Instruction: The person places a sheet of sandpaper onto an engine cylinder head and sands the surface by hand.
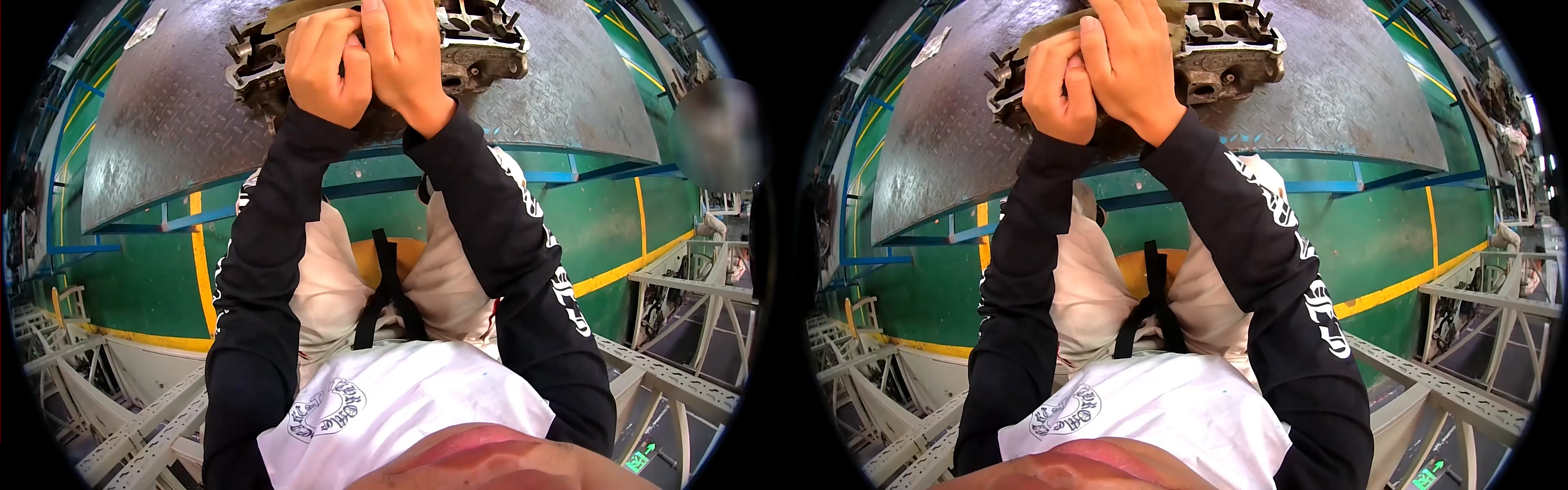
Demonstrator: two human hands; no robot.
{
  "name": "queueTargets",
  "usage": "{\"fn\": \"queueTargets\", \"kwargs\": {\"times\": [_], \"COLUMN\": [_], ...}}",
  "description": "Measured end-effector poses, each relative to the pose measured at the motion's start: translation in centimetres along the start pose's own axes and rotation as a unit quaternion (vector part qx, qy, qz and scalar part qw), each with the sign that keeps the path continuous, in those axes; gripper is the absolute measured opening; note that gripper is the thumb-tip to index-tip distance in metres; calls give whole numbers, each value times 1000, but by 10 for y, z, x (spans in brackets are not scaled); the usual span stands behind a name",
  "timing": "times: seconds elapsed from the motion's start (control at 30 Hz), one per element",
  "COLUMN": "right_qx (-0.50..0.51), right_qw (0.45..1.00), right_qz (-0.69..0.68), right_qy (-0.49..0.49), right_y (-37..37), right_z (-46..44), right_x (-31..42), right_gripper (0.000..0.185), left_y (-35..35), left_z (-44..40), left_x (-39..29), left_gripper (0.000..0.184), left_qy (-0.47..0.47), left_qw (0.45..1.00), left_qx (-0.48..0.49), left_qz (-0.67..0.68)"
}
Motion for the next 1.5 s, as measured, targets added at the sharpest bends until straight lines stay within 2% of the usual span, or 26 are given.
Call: {"fn": "queueTargets", "kwargs": {"times": [0.03, 0.07, 0.1, 0.17, 0.27, 0.33, 0.37, 0.5, 0.57, 0.6, 0.67, 0.77, 0.8, 1.0, 1.13, 1.23, 1.33, 1.5], "right_qx": [0, 22, 44, 40, 27, 59, 36, 28, 97, 97, 104, 94, -21, 11, -9, 31, -8, 3], "right_qw": [1000, 998, 992, 989, 987, 992, 993, 991, 988, 988, 985, 985, 984, 986, 985, 990, 988, 988], "right_qz": [0, 59, 118, 140, 155, 104, 110, 132, 71, 71, 95, 134, 173, 169, 171, 135, 156, 153], "right_qy": [0, 7, 15, 15, 16, 30, 17, 17, 100, 100, 98, 62, -20, -8, -23, -2, -20, -2], "right_y": [-3, -6, -9, -11, -10, -7, -5, -7, -8, -8, -7, -1, 9, 8, 10, 6, 6, 9], "right_z": [-2, -4, -6, -7, -5, -1, 0, 0, 2, 3, 5, 11, 14, 15, 14, 13, 12, 12], "right_x": [2, 4, 7, 5, 0, -2, -3, 0, -2, -2, -3, -7, -16, -16, -16, -17, -13, -11], "right_gripper": [41, 40, 39, 40, 36, 28, 22, 22, 22, 22, 24, 29, 14, 15, 14, 15, 17, 17], "left_y": [-2, -3, -3, -1, 0, 2, 3, 3, 2, 1, 1, 3, 2, -2, -4, -2, -3, -6], "left_z": [0, 0, -2, -6, -4, 0, 2, 1, 2, 4, 5, 1, 1, 1, 2, 1, 0, -1], "left_x": [2, 4, 4, 4, 17, 21, 23, 22, 23, 24, 26, 26, 27, 18, 22, 25, 25, 24], "left_gripper": [19, 20, 20, 21, 21, 20, 20, 18, 18, 18, 17, 18, 20, 19, 19, 20, 22, 22], "left_qy": [8, 15, 15, 23, 5, -3, -8, -17, -19, -39, -58, -13, -15, -53, -51, -49, -32, -35], "left_qw": [998, 993, 993, 973, 977, 978, 978, 979, 978, 978, 977, 975, 973, 968, 964, 966, 967, 963], "left_qx": [-2, -3, -2, -51, -38, -26, -16, -5, -5, 18, 41, -20, -14, 14, 22, 25, 35, 33], "left_qz": [-61, -121, -121, -224, -211, -206, -206, -204, -205, -204, -199, -219, -228, -244, -260, -251, -249, -264]}}
Point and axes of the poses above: each hand's wrist, its own z-axis away from the middle knuckle, its own y-axis out of the palm, x = y × z, the point moved 1 cm from there along -z, towards the middle knuckle, and after that the axes turned 13 degrees about -y, right-handed, at the moved point
